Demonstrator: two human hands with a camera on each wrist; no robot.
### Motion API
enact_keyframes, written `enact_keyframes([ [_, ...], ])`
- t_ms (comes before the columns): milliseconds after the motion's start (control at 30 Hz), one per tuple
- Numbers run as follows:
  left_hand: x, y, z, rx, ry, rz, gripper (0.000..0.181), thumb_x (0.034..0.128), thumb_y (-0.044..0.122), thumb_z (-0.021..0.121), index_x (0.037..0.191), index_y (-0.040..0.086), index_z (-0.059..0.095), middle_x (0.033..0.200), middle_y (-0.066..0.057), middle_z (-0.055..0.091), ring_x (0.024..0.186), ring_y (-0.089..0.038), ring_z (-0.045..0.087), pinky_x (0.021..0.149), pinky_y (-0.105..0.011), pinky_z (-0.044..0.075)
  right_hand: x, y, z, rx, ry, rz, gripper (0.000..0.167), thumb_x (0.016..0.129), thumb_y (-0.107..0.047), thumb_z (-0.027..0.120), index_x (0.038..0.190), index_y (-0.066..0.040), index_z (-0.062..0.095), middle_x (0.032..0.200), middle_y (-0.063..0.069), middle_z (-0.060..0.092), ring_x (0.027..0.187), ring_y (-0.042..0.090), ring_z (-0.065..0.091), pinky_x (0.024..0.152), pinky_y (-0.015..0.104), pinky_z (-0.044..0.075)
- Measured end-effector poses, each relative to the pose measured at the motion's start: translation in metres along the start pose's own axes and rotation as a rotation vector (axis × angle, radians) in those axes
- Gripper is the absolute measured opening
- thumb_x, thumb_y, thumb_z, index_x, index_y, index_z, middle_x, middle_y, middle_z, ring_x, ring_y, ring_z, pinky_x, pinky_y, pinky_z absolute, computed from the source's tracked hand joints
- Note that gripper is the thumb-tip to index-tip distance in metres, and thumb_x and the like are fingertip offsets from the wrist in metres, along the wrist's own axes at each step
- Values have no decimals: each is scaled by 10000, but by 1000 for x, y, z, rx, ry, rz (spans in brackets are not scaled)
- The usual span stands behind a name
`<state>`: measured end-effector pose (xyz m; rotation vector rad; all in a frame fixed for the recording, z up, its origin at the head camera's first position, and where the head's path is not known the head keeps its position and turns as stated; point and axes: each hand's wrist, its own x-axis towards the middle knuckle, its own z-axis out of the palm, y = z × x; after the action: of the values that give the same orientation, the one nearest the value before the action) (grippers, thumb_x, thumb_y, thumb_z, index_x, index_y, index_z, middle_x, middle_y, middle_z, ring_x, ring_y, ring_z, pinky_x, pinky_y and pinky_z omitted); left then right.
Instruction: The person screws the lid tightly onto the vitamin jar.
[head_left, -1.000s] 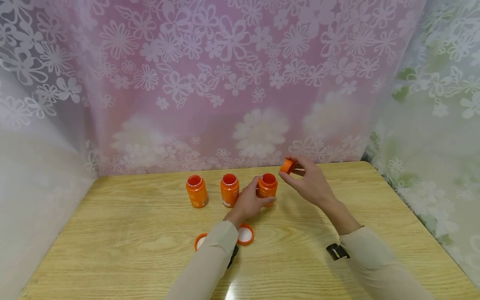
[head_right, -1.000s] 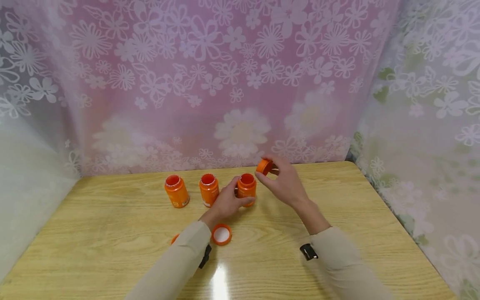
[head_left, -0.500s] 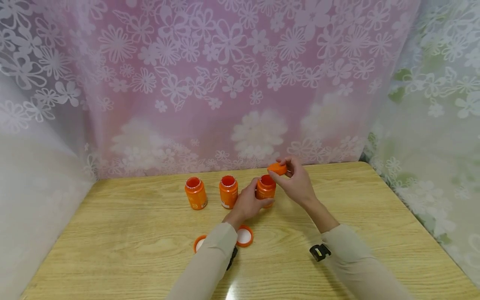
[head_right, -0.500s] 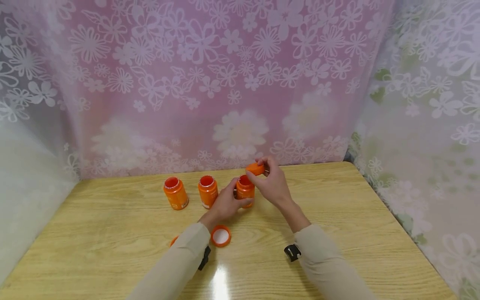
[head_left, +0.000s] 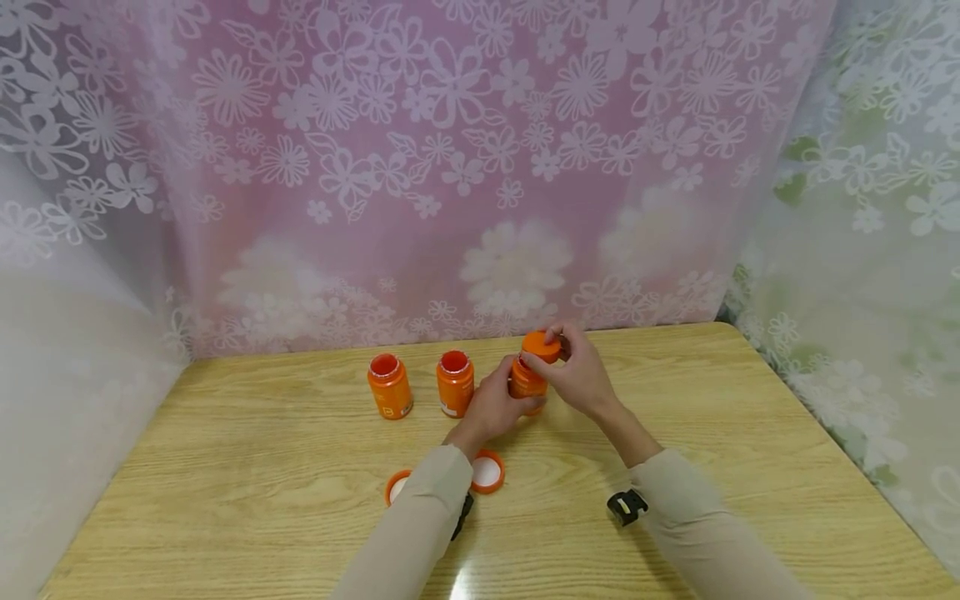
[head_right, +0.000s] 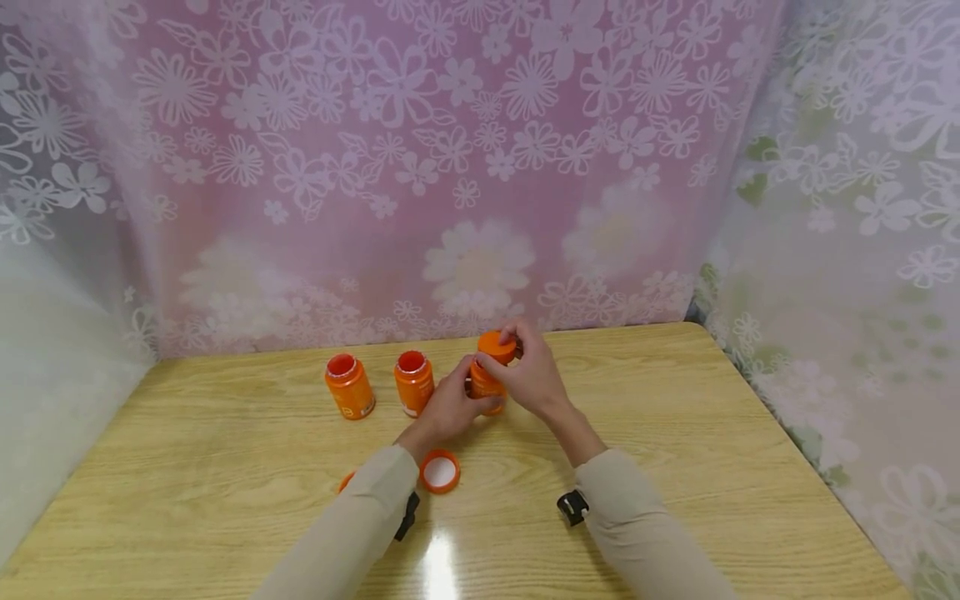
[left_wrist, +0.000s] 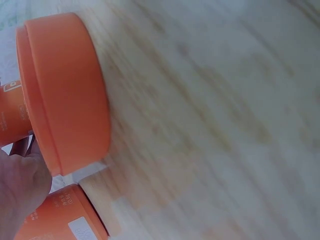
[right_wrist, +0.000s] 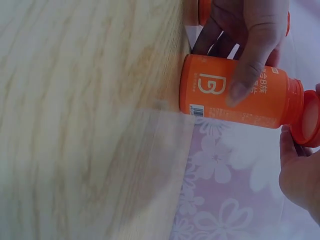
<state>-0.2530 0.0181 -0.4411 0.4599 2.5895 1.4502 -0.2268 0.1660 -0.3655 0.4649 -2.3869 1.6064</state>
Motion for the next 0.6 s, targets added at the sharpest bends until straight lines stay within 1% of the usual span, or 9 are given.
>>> enact_keyframes([
  [67, 0, -1, 0, 5, -1, 1, 616, 858, 314, 728, 1375, 228, 404, 1273, 11, 560, 1122, -182, 559, 1007, -385, 410, 1, 1, 2, 7, 4, -20, 316, 859, -61, 712, 963, 63, 440, 1101, 165, 516, 913, 262, 552, 793, 297, 485],
  [233, 1, -1, 1, 21, 3, 5, 624, 858, 318, 727, 1382, 241, 397, 1320, 5, 538, 1143, -190, 551, 1009, -383, 409, 1, 4, 7, 25, 8, -62, 309, 862, -44, 704, 964, 72, 436, 1135, 190, 496, 928, 267, 525, 822, 398, 463],
  [433, 0, -2, 1, 28, 7, 24, 575, 856, 335, 726, 1335, 239, 423, 1325, -6, 539, 1134, -192, 557, 1000, -381, 418, -1, 7, 11, 44, 10, -64, 301, 863, -25, 697, 965, 87, 436, 1196, 221, 478, 960, 283, 529, 840, 413, 471],
  [600, 1, -3, 1, 32, 13, 25, 544, 854, 347, 725, 1303, 231, 439, 1331, -13, 536, 1142, -195, 554, 1005, -386, 414, -2, 8, 13, 62, 9, -50, 306, 867, -34, 697, 962, 92, 435, 1201, 216, 474, 986, 307, 525, 863, 479, 459],
])
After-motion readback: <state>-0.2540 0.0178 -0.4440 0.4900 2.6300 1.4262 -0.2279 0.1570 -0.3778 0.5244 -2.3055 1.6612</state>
